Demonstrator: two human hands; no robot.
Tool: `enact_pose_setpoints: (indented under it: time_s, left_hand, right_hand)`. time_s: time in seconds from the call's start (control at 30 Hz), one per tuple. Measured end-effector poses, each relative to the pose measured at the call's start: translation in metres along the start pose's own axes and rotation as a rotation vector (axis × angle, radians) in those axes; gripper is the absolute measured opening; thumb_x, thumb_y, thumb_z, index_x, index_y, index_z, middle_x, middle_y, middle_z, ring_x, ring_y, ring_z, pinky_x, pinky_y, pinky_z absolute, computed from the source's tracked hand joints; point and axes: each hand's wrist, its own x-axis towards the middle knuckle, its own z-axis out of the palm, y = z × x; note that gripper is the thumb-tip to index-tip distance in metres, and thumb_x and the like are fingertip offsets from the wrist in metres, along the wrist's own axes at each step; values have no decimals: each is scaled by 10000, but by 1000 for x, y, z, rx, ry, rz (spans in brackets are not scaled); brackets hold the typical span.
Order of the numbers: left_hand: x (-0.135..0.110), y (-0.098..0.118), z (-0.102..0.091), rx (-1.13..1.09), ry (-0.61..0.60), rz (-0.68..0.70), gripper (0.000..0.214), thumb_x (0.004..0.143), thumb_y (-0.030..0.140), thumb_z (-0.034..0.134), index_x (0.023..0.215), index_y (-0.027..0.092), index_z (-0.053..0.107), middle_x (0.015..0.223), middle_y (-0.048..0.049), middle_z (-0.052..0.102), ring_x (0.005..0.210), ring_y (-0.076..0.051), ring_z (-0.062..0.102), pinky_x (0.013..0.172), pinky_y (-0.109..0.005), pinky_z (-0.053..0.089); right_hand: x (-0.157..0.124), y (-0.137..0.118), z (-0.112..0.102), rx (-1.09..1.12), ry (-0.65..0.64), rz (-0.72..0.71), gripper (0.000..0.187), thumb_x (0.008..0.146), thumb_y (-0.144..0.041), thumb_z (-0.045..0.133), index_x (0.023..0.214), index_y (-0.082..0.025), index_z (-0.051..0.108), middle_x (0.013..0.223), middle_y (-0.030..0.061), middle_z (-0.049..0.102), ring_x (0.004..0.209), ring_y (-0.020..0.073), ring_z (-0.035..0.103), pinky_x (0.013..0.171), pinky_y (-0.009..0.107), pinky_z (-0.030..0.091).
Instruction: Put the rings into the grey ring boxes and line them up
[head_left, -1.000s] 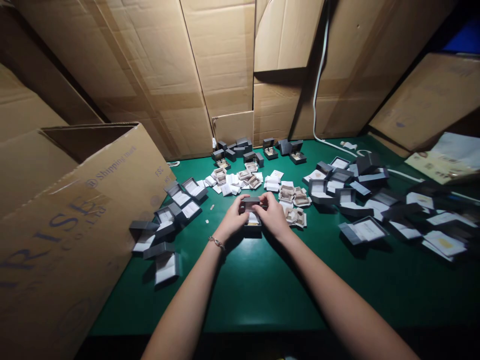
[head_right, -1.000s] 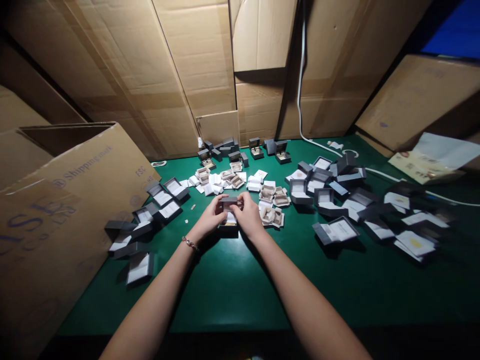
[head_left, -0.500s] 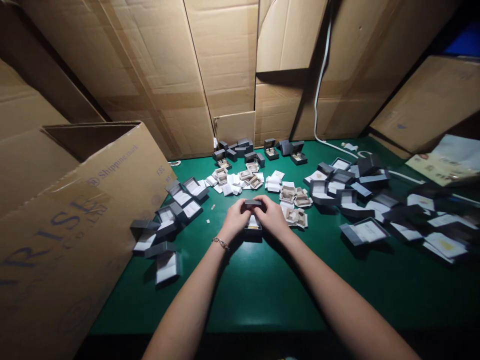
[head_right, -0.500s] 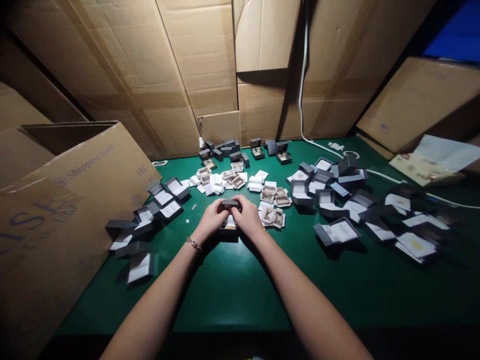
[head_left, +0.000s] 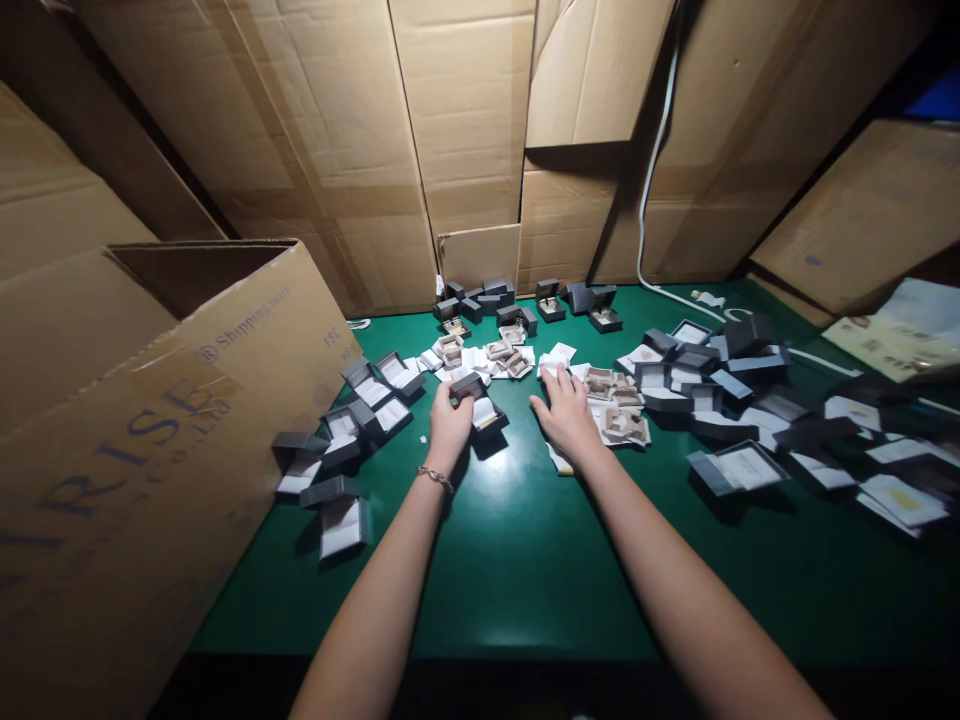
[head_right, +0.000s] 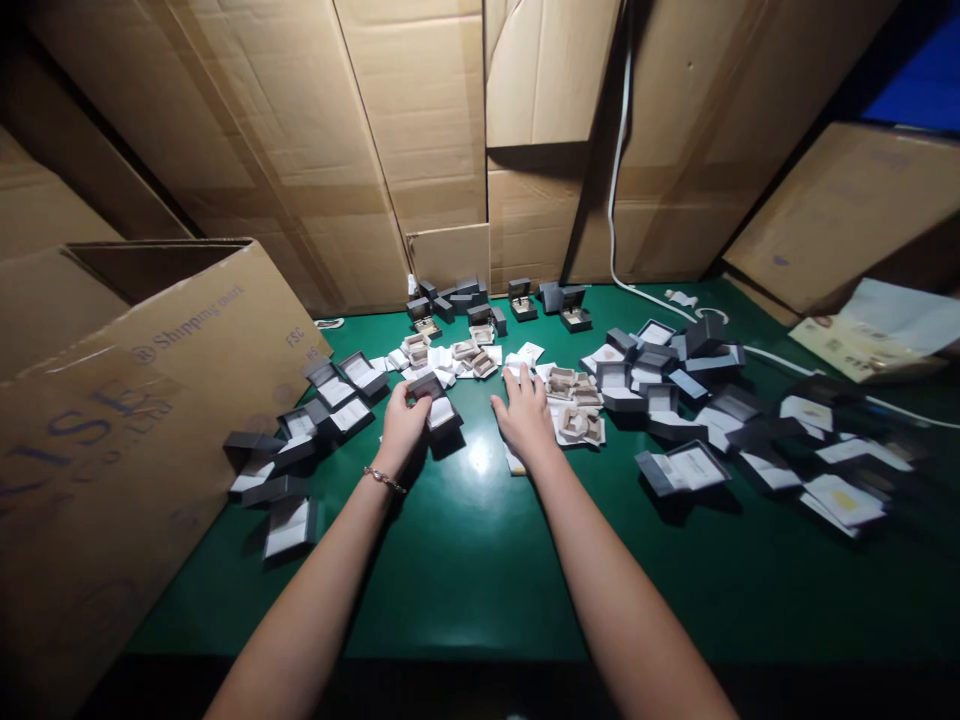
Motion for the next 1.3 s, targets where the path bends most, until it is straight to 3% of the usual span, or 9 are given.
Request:
enact_pose_setpoints:
  time_s: [0.23, 0.37, 0.5, 0.6, 0.7, 0.8, 0.97, 1.17, 1.3]
  left_hand:
    - [-9, 9, -1, 152, -135, -5, 375, 725, 132, 481, 1087, 190, 562, 924, -53, 677, 819, -190, 620, 800, -327, 479]
    - [-6, 6, -4, 115, -196, -23, 374, 736, 190, 526, 1109, 190, 552, 879, -48, 674, 748, -175, 615, 759, -321, 490]
    - [-1, 1, -5, 8, -249, -37, 363, 744, 224, 553, 1103, 169, 553, 879, -53, 667, 708, -156, 612, 736, -309, 496]
    - [2, 1, -8, -13, -299, -65, 381, 753, 223, 561, 1128, 159, 544, 949, -71, 668, 796, -171, 632, 787, -318, 496]
    - [4, 0, -14, -12, -401, -57, 465, 731, 198, 602, 1188, 165, 525, 1138, -94, 643, 1024, -205, 610, 927, -341, 459]
    - [8, -3, -23, -34, -543, -35, 697, 683, 250, 702, 1327, 194, 440, 1257, -108, 588, 1132, -235, 564, 1005, -382, 415]
    - [8, -1, -33, -32, -722, -117, 1062, 574, 285, 809, 1473, 234, 247, 1141, -96, 613, 1004, -223, 596, 943, -400, 451]
    - [-1, 13, -31, 36, -813, -86, 987, 513, 204, 811, 1410, 222, 400, 1217, -112, 571, 1037, -217, 570, 935, -351, 443]
    - [-3, 14, -29, 133, -835, -39, 793, 546, 272, 797, 1292, 229, 533, 1076, -60, 620, 954, -214, 585, 869, -342, 466]
  right_hand:
    - [1, -4, -5, -42, 27, -33, 458, 882, -355, 443, 1294, -162, 497, 1266, 162, 521, 1183, 332, 417, 978, 511, 366]
    - [0, -6, -10, -36, 71, -13, 281, 849, -334, 502, 1051, -160, 589, 1018, 141, 563, 994, 297, 494, 894, 463, 412]
    - [-4, -9, -15, 21, 49, 7, 117, 809, -307, 545, 828, -196, 577, 929, 91, 528, 866, 253, 518, 812, 404, 443]
    - [-5, -11, -16, 112, 33, 54, 109, 789, -300, 554, 737, -208, 526, 938, 69, 495, 813, 215, 532, 778, 369, 457]
    - [-4, -12, -16, 163, 34, 76, 134, 780, -295, 552, 697, -215, 482, 914, 59, 485, 804, 207, 538, 793, 368, 462]
    - [-4, -11, -13, 164, 91, 92, 126, 773, -292, 549, 853, -197, 525, 963, 94, 512, 884, 245, 546, 829, 401, 464]
    - [-5, -10, -9, 218, 170, 81, 524, 775, -246, 515, 1279, -159, 403, 1255, 172, 486, 1145, 298, 500, 965, 455, 421]
    - [-8, -15, -11, 131, 69, 86, 556, 792, -198, 463, 1340, -139, 385, 1232, 178, 557, 1152, 319, 510, 969, 473, 402]
    - [-7, -18, -14, 96, 65, 113, 501, 822, -314, 511, 1296, -163, 451, 1196, 157, 595, 1134, 316, 518, 950, 468, 409]
